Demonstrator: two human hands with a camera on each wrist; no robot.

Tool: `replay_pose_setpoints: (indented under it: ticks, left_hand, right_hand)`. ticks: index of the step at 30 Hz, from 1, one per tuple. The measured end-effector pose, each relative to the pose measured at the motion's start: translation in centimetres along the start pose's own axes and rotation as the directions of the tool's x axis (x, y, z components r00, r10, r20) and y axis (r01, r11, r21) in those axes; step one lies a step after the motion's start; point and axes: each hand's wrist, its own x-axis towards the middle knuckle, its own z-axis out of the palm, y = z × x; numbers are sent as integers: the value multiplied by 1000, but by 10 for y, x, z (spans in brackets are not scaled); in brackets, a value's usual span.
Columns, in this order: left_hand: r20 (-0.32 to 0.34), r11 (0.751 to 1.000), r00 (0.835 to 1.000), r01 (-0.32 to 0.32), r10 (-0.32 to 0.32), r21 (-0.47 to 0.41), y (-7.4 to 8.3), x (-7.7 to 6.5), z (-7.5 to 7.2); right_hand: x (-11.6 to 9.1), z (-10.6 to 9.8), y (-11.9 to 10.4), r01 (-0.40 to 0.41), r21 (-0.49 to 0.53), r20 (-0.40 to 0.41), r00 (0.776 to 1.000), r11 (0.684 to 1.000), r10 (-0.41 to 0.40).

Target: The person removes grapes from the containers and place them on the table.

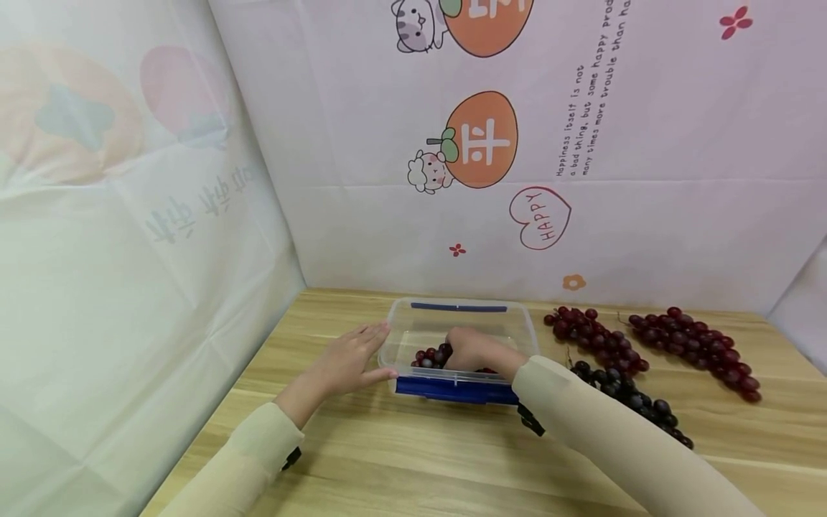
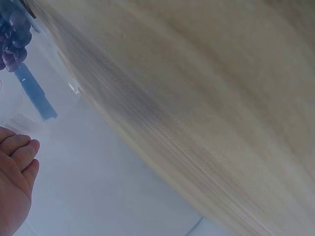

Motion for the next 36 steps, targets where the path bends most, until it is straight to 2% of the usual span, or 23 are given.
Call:
replay_pose_setpoints:
  ticks: [8,20,31,36]
  left_hand:
    - [-5,1000,1000,-7,7,-5,1,0,-1]
    - [-5,1000,1000,3,-3,-8,2,-1,-1]
    - [-5,1000,1000,9,-9,11,2,-1,0]
    - [-13,1000,1000,0,0,10,3,0,-1]
  right_hand:
    - [-3,-2,-2,1,-24,-28,1000,1000,-1]
    - [-10,-10,-2,17,-48,-119,993,999,-23]
    - [-18,-16,-3,18,-110,-231,972,994,-44]
    - [-21,-17,-4,34,-102,-267,962,994,-60]
